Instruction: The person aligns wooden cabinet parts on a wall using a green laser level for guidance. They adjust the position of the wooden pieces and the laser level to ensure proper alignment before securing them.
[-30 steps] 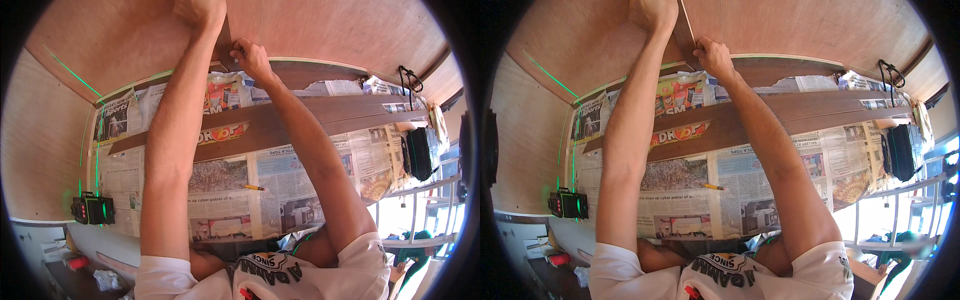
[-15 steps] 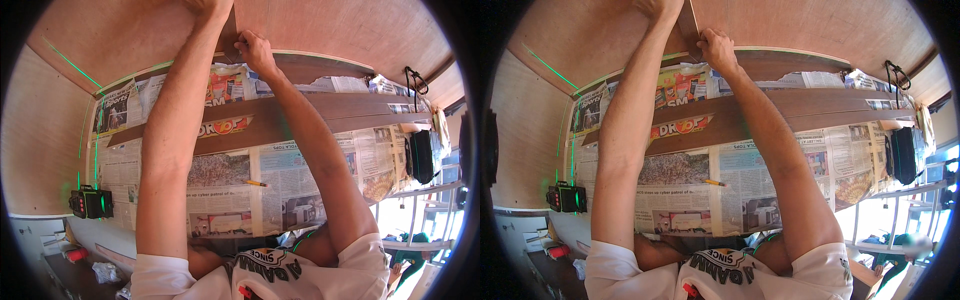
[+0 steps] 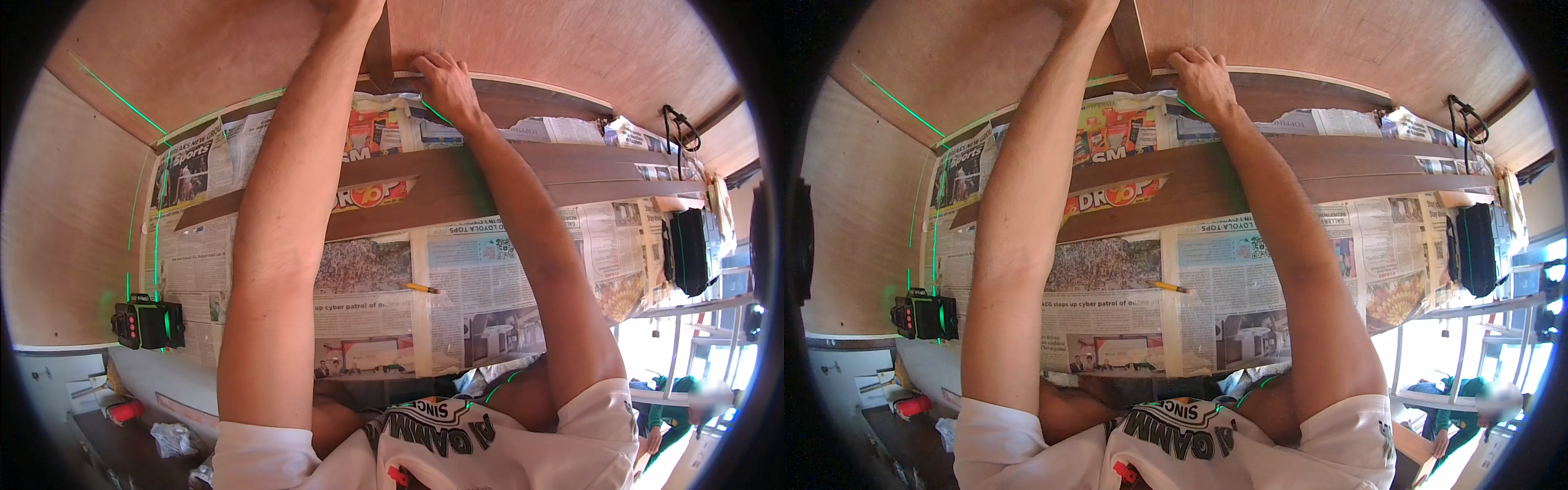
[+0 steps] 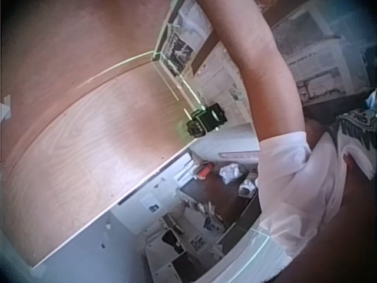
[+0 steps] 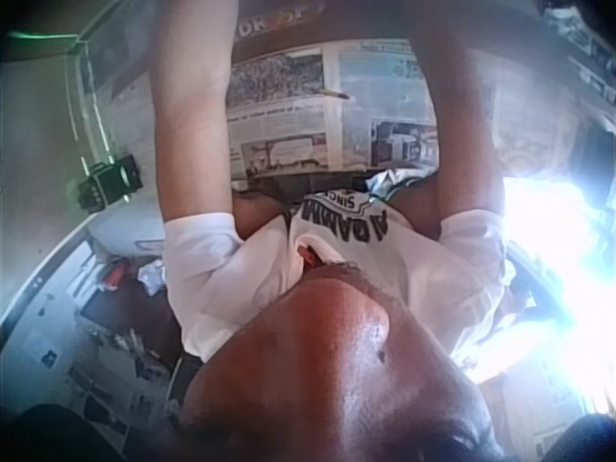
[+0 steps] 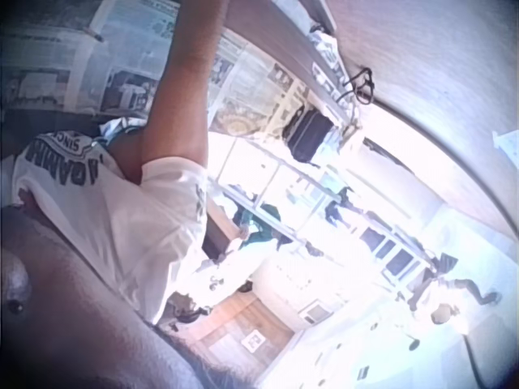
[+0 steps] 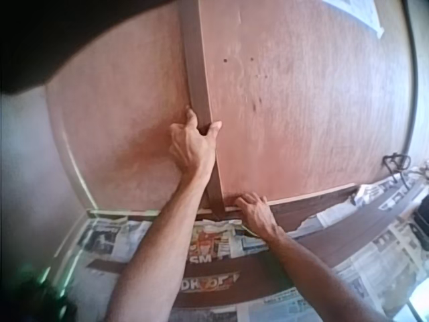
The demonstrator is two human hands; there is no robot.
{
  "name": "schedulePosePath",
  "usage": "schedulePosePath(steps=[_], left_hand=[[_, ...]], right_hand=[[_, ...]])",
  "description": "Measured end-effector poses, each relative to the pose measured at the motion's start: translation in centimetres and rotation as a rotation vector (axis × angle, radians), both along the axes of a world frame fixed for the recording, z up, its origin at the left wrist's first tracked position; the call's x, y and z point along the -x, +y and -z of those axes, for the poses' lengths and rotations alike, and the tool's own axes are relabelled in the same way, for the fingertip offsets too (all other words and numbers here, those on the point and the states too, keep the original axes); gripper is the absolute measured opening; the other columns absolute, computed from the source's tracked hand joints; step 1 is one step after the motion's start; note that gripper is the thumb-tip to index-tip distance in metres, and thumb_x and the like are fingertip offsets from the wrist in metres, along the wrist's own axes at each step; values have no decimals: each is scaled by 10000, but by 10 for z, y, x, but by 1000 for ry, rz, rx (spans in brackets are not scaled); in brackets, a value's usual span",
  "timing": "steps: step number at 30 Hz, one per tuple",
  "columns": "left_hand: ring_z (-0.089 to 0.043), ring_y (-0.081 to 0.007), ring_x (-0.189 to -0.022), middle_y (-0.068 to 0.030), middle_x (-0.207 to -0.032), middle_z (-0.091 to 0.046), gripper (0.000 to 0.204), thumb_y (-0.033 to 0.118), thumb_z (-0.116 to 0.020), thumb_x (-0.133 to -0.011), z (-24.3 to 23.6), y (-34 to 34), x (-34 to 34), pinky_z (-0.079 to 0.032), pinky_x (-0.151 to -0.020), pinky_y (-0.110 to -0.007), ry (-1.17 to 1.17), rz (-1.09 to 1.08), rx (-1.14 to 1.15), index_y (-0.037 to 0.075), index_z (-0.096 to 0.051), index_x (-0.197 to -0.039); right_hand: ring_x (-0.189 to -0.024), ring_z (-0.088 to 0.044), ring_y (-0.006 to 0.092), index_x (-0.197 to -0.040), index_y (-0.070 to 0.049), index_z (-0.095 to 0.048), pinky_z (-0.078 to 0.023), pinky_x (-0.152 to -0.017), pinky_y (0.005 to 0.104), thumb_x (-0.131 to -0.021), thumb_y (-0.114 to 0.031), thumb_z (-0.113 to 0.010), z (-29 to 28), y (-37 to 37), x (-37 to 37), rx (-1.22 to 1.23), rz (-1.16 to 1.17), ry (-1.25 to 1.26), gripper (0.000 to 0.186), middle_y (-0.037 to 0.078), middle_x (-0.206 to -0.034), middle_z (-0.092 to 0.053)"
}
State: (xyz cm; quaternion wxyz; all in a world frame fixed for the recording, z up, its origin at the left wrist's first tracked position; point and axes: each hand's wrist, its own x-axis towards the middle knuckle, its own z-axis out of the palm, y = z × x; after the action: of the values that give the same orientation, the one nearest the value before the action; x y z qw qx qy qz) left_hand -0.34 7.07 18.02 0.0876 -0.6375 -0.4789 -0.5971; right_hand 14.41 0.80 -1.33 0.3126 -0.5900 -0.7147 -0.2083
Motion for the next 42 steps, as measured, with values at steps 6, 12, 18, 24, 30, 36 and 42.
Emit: schedulePosePath(steps=[6, 12, 18, 24, 30, 36, 42], left_hand=[[-649, -370, -957, -182, -1017, -617, 801, 488, -857, -816, 6, 8, -6, -532, -805, -505, -34, 18, -60, 114, -598, -1475], [-649, -353, -926, -168, -978, -616, 808, 504, -868, -793, 12, 14, -3, -524, -803, -504, -34, 6, -101, 136, -616, -1467], [-650, -357, -919, -162, -980, -620, 809, 538, -854, -791, 16, 19, -6, -519, -787, -507, -43, -45, -169, 154, -622, -1465], [-644, -354, -927, -154, -987, -625, 780, 555, -840, -798, 13, 14, -10, -519, -792, -506, 31, -79, -108, 164, -642, -1443], [-651, -357, -946, -163, -1002, -638, 782, 578, -817, -810, 9, 9, -13, -524, -794, -517, 19, -68, -101, 174, -631, -1454], [-665, -364, -969, -176, -1016, -653, 806, 585, -802, -823, 5, -2, -11, -540, -791, -524, 68, -64, -22, 154, -603, -1474], [-666, -364, -962, -184, -1006, -661, 838, 569, -815, -816, 14, 15, -6, -541, -803, -508, 27, 58, -189, 131, -578, -1490]], right_hand=[[-1166, -621, 260, -1122, -146, -715, -493, -946, 444, -839, -164, -755, 7, 1, -18, -7, 66, -111, 287, 30, -1167, -683], [-1123, -629, 247, -1006, -129, -733, -514, -956, 414, -875, -133, -647, 7, 2, -7, -17, 29, -130, 156, 21, -1114, -685], [-1109, -627, 241, -1007, -130, -736, -514, -955, 396, -874, -135, -656, 11, 3, -6, -54, 53, -170, 155, 23, -1090, -679], [-1132, -621, 228, -1050, -140, -747, -504, -970, 382, -882, -121, -637, 6, -2, -2, -7, 85, -176, 202, 17, -1133, -688], [-1128, -640, 251, -1030, -138, -759, -520, -963, 403, -883, -125, -632, 6, 12, 15, -45, 18, -100, 194, 24, -1123, -706], [-932, -722, 340, -908, -80, -755, -576, -837, 440, -866, -148, -708, -5, 22, 14, -60, -51, 140, 93, 91, -962, -760], [-872, -741, 396, -1044, -52, -732, -585, -788, 474, -867, -347, -810, -58, 27, 42, -6, -11, 537, 353, 188, -955, -774]])
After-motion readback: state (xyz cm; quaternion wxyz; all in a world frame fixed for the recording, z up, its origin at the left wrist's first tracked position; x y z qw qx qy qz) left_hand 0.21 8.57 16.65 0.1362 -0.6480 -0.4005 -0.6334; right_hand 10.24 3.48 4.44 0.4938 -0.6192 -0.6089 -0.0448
